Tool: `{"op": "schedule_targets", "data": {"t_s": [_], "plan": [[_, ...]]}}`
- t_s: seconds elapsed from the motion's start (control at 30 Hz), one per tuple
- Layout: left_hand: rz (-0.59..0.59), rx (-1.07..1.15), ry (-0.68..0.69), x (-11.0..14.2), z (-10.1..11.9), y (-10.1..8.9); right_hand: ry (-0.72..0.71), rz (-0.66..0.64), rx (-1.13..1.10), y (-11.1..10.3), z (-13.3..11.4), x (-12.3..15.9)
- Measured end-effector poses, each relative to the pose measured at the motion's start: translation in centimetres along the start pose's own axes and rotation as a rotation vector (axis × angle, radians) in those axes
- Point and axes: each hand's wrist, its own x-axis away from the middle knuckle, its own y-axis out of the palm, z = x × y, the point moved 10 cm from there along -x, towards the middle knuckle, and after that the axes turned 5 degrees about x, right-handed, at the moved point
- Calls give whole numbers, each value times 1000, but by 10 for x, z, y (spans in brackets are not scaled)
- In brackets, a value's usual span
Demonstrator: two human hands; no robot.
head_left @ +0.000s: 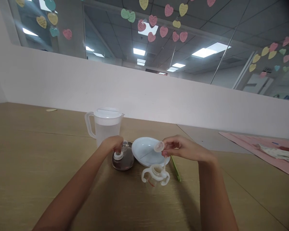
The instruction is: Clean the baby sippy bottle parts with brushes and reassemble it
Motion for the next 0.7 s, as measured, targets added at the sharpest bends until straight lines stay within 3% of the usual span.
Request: {"op": "schedule_targets", "data": {"t_s": [0.17, 0.4, 0.7], "plan": [[129, -11, 54, 16, 8, -24, -46, 106, -64, -13, -5, 3], [283, -6, 141, 40, 25, -50, 0, 26, -88, 0, 4, -6], [450, 42, 454, 80, 78, -74, 100, -27, 181, 9, 35, -15]]}}
